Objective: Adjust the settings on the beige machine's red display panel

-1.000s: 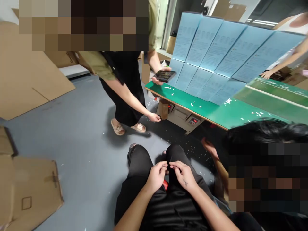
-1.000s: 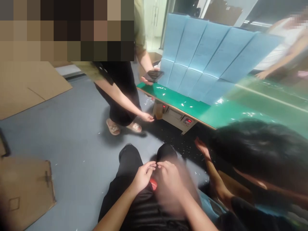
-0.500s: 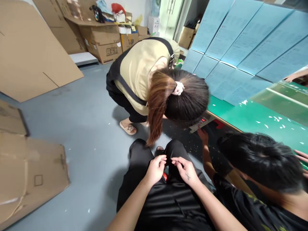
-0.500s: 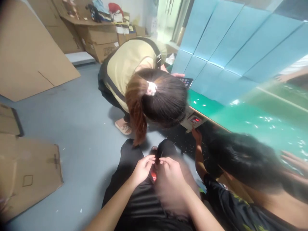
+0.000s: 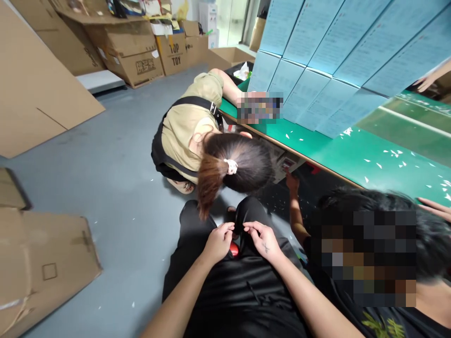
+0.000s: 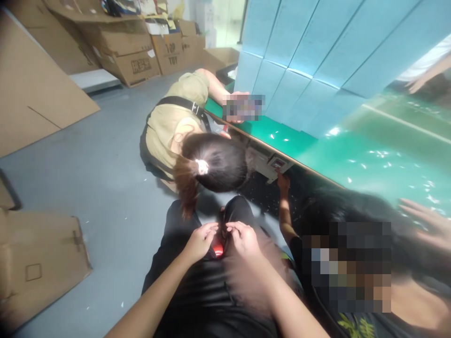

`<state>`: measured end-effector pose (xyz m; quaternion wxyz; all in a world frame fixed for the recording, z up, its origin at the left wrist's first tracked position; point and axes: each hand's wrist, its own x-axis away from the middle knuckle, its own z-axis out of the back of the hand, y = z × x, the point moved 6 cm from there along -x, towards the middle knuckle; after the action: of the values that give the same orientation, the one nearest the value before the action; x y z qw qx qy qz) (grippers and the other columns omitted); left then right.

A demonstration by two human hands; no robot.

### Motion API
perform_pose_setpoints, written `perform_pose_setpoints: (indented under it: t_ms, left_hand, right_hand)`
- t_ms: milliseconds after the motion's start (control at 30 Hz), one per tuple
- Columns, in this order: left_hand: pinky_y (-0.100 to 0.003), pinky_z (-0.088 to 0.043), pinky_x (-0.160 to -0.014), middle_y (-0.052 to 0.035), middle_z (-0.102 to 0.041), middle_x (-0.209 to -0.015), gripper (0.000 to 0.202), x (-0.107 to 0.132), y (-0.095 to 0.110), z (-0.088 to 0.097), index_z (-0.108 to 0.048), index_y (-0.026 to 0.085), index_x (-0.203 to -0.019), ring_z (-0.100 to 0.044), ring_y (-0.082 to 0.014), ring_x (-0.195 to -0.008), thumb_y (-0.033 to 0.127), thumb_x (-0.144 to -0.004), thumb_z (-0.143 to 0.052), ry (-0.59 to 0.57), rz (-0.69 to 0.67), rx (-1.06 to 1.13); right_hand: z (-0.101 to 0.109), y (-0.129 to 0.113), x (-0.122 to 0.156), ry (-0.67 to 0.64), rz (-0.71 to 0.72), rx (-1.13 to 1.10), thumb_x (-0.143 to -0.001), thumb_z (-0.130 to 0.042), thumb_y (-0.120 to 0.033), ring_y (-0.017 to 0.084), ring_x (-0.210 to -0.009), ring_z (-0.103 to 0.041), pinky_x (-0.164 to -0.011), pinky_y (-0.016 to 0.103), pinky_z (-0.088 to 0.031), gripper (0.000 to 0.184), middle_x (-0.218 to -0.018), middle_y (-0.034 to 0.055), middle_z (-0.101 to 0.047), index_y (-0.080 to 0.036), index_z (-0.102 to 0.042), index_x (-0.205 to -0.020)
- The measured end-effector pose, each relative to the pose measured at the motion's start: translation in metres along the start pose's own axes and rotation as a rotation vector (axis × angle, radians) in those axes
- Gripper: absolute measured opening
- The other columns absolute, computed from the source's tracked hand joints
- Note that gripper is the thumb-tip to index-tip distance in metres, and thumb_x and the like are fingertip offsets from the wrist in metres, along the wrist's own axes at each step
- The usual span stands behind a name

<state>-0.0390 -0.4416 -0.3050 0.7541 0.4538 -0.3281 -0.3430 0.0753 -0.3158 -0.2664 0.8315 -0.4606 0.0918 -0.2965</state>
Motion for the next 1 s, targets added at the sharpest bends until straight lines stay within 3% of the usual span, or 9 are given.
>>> perform_pose_setpoints:
  t_ms: [533,700,800,900,1000]
  left_hand:
    - [-0.036,-0.046,-0.099,-0.0052,-0.067,-0.12,0.036,-0.002,0.001,-0.006,-0.061,0.022,-0.119,-0.061,-0.0212,-0.11,0.021,-0.089,-0.04,-0.077,0.048,-0.291]
    - [-0.037,-0.045,-0.1,-0.0057,-0.065,-0.124,0.037,-0.004,-0.002,-0.014,-0.058,0.024,-0.123,-0.06,-0.0219,-0.112,0.024,-0.09,-0.04,-0.13,0.097,-0.345]
    - [-0.04,-0.047,-0.097,-0.0087,-0.066,-0.119,0.033,-0.012,-0.019,-0.031,-0.061,0.023,-0.117,-0.063,-0.0232,-0.107,0.027,-0.086,-0.052,-0.225,0.148,-0.37]
    - [-0.041,-0.05,-0.09,-0.008,-0.07,-0.099,0.021,-0.024,-0.051,-0.059,-0.067,0.018,-0.093,-0.065,-0.0205,-0.093,0.034,-0.08,-0.067,-0.357,0.218,-0.365]
    - [-0.037,-0.052,-0.084,-0.0035,-0.069,-0.083,0.024,-0.031,-0.08,-0.086,-0.065,0.017,-0.076,-0.065,-0.0166,-0.084,0.04,-0.081,-0.068,-0.464,0.272,-0.316]
  right_hand:
    - [0.008,0.029,-0.003,-0.003,-0.006,0.048,-0.09,-0.039,-0.022,0.016,-0.087,-0.063,-0.084,0.03,-0.047,0.034,-0.092,0.0026,-0.071,-0.023,-0.069,-0.105]
    - [0.004,0.024,0.0,-0.099,0.036,0.264,-0.09,-0.039,-0.019,0.018,-0.092,-0.061,-0.085,0.034,-0.041,0.034,-0.097,0.0026,-0.07,-0.024,-0.067,-0.108]
    - [-0.011,0.014,0.002,-0.258,0.125,0.504,-0.09,-0.041,-0.019,0.023,-0.095,-0.058,-0.085,0.04,-0.037,0.032,-0.099,0.0078,-0.07,-0.021,-0.067,-0.109]
    - [-0.038,0.015,0.001,-0.464,0.176,0.685,-0.086,-0.045,-0.02,0.029,-0.093,-0.058,-0.084,0.047,-0.036,0.028,-0.094,0.0143,-0.068,-0.016,-0.068,-0.101]
    - [-0.063,0.025,-0.006,-0.579,0.138,0.736,-0.075,-0.055,-0.015,0.032,-0.09,-0.06,-0.084,0.05,-0.038,0.024,-0.088,0.0175,-0.068,-0.012,-0.07,-0.094]
